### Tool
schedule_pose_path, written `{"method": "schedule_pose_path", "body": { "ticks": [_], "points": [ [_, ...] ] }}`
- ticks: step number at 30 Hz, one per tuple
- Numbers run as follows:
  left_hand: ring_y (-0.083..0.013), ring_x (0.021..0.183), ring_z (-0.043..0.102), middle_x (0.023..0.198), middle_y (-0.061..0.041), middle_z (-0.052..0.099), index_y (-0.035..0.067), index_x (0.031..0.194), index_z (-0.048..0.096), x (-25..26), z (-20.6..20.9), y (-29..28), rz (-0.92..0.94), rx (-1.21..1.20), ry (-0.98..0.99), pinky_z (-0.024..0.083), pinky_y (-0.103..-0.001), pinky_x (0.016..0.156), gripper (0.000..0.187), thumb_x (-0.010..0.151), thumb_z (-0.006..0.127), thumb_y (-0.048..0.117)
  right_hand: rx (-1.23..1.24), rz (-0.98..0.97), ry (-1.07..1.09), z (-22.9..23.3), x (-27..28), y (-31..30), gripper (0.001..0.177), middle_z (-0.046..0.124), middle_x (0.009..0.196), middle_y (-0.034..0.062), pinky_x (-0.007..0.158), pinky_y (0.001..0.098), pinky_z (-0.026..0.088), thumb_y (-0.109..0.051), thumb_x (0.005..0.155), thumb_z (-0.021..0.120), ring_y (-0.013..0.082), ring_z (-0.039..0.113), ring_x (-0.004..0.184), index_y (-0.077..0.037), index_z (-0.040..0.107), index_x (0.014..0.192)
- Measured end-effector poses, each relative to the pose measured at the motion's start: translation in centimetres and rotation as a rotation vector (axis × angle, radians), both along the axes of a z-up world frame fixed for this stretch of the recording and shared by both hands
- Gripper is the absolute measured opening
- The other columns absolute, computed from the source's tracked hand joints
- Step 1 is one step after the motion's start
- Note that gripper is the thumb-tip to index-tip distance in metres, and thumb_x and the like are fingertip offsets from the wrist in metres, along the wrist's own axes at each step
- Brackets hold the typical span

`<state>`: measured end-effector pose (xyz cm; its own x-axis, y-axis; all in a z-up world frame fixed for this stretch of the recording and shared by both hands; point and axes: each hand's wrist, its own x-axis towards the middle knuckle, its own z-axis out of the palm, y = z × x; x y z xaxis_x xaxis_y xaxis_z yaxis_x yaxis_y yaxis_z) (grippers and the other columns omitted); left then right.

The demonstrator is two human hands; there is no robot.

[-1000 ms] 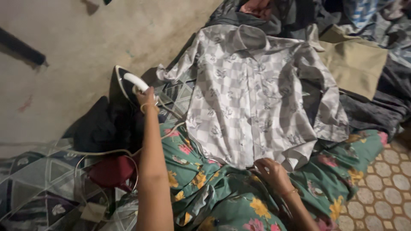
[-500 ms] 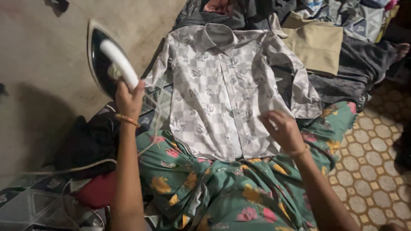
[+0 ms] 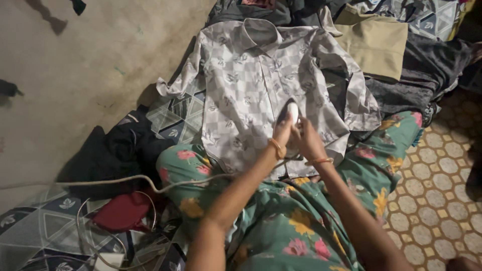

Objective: The person irons a light-colored patterned shirt laid out on a bed. They smooth the fabric, use an iron to press the sleeves and body, and button the shirt after ironing.

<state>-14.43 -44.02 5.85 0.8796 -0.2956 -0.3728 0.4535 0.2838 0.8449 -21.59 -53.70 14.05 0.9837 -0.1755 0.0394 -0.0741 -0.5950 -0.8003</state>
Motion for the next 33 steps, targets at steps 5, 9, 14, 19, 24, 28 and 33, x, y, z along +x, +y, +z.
{"method": "schedule_pose_path", "body": {
  "ticks": [5,9,14,19,24,28,33],
  "points": [
    [-0.0019,0.108,0.063,0.116,0.013,0.072,0.016,0.127,0.068,-0.5,-7.6,0.2,-0.106,-0.081,-0.076,0.047,-0.027,0.093,0.061,0.095,0.06,0.067,-0.111,0.063,-0.091,-10.2,2.1,-2.1,0.073,0.067,0.113,0.0325,0.082,0.0504,0.054,-0.024,0.088,0.078,0.0478,0.067,0.103,-0.004,0.042,0.147],
    [-0.0183,0.077,0.067,0.087,-0.007,0.076,0.007,0.105,0.08,4.0,-8.9,5.7,-0.374,0.673,-0.459,0.052,-0.04,0.072,0.058,0.095,0.066,0.063,-0.144,0.048,-0.038,-14.0,4.2,-0.3,0.072,0.069,0.107,0.0293,0.08,0.0536,0.054,-0.023,0.084,0.072,0.0485,0.068,0.098,-0.014,0.042,0.15],
    [-0.0338,0.109,0.068,0.117,-0.014,0.074,0.016,0.109,0.079,10.6,-8.0,12.0,-0.051,1.287,-0.623,0.053,-0.043,0.096,0.034,0.096,0.069,0.045,-0.308,0.039,-0.028,-12.8,5.4,1.1,0.061,0.067,0.102,0.0276,0.078,0.0566,0.054,-0.03,0.093,0.063,0.0489,0.067,0.088,-0.027,0.044,0.15],
    [-0.0333,0.155,0.022,0.164,-0.01,0.033,0.019,0.154,0.041,12.8,-8.6,17.0,-0.041,1.606,-0.651,0.012,-0.06,0.123,0.071,0.093,0.059,0.053,-0.356,0.039,0.102,-9.3,0.6,0.9,0.057,0.068,0.099,0.0243,0.072,0.0577,0.054,-0.032,0.093,0.063,0.0474,0.067,0.082,-0.033,0.046,0.148],
    [-0.0326,0.155,0.013,0.169,-0.004,0.019,0.025,0.161,0.024,12.5,-9.3,18.9,-0.076,1.803,-0.628,0.005,-0.061,0.12,0.075,0.098,0.039,0.063,-0.458,0.025,0.034,-9.1,0.2,1.0,0.06,0.067,0.091,0.0224,0.061,0.0562,0.054,-0.033,0.091,0.066,0.0461,0.067,0.071,-0.037,0.045,0.147],
    [-0.0319,0.155,0.017,0.169,-0.005,0.024,0.025,0.161,0.029,11.8,-8.7,18.5,-0.054,1.835,-0.618,0.008,-0.061,0.122,0.074,0.098,0.042,0.061,-0.474,-0.012,-0.025,-11.2,9.0,1.5,0.062,0.067,0.093,0.0221,0.061,0.0564,0.054,-0.029,0.092,0.065,0.046,0.067,0.072,-0.038,0.044,0.15],
    [-0.0308,0.154,0.02,0.167,-0.005,0.027,0.025,0.159,0.032,11.7,-8.2,18.5,-0.019,1.852,-0.628,0.01,-0.06,0.122,0.074,0.095,0.043,0.061,-0.356,0.0,-0.229,-12.8,23.1,1.8,0.055,0.07,0.102,0.0216,0.074,0.0556,0.055,-0.028,0.094,0.063,0.0452,0.068,0.086,-0.031,0.048,0.147]
  ]
}}
